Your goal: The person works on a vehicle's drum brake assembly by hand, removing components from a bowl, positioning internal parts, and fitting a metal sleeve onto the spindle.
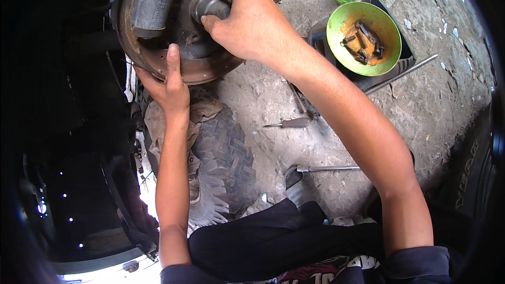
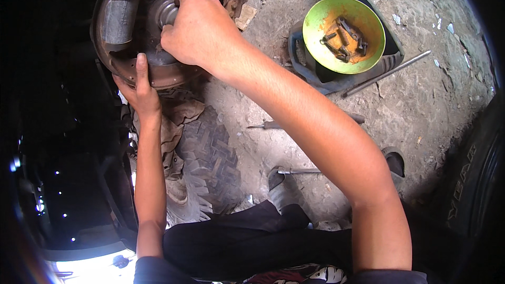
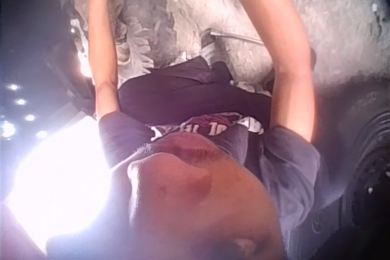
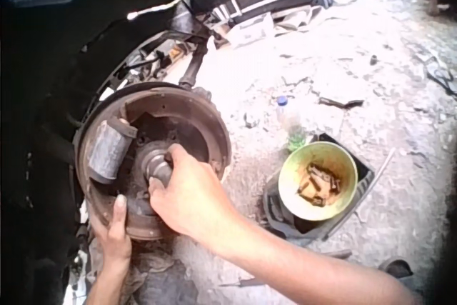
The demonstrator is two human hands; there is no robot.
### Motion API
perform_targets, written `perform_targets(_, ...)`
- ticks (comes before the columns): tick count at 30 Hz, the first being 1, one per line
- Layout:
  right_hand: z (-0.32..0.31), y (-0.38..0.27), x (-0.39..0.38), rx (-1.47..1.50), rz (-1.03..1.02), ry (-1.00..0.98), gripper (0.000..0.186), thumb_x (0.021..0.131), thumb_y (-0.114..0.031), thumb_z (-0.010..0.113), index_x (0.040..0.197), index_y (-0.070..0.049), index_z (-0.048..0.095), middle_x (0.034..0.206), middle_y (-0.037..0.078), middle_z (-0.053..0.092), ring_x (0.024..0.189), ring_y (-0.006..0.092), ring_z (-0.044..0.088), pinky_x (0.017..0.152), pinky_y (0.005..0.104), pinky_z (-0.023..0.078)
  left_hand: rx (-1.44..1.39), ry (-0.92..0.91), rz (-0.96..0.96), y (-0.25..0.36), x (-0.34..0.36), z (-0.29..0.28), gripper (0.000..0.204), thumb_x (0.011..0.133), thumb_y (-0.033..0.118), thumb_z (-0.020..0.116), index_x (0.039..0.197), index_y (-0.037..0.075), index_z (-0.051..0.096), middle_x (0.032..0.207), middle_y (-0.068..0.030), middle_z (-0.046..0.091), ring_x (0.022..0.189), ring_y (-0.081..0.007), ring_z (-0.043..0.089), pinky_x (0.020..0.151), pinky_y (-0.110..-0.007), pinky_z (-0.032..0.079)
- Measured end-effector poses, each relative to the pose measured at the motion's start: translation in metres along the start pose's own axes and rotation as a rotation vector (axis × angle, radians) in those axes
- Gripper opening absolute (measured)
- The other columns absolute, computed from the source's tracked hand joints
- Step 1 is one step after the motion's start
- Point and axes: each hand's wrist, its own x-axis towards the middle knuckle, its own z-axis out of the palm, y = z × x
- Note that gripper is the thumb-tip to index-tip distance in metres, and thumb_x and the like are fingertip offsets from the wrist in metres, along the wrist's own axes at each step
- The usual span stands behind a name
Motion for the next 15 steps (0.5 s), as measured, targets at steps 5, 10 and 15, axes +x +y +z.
perform_targets(5,0.000,-0.002,-0.001,-0.005,0.004,0.003,0.047,0.076,-0.014,0.068,0.114,0.012,0.060,0.093,0.033,0.069,0.097,0.0446,0.069,0.090,0.0458,0.056,0.011,-0.058,0.003,-0.002,0.003,-0.006,0.060,0.092,0.024,0.074,0.135,-0.005,0.044,0.130,-0.0149,0.052,0.118,-0.0228,0.051,0.104,-0.037,0.038)
perform_targets(10,0.001,-0.001,-0.001,-0.020,-0.002,0.010,0.047,0.076,-0.013,0.067,0.115,0.013,0.060,0.094,0.033,0.069,0.097,0.0447,0.069,0.090,0.0459,0.057,0.027,-0.092,-0.019,0.002,0.010,-0.010,0.060,0.091,0.022,0.075,0.135,-0.005,0.044,0.130,-0.0154,0.053,0.118,-0.0234,0.051,0.105,-0.036,0.038)
perform_targets(15,-0.004,-0.006,-0.001,-0.046,0.058,-0.031,0.061,0.079,-0.026,0.074,0.127,0.008,0.059,0.104,0.030,0.070,0.102,0.0400,0.070,0.094,0.0412,0.054,0.014,-0.096,0.009,0.009,0.015,-0.008,0.057,0.091,0.021,0.076,0.132,-0.005,0.047,0.128,-0.0149,0.055,0.115,-0.0222,0.053,0.103,-0.035,0.040)
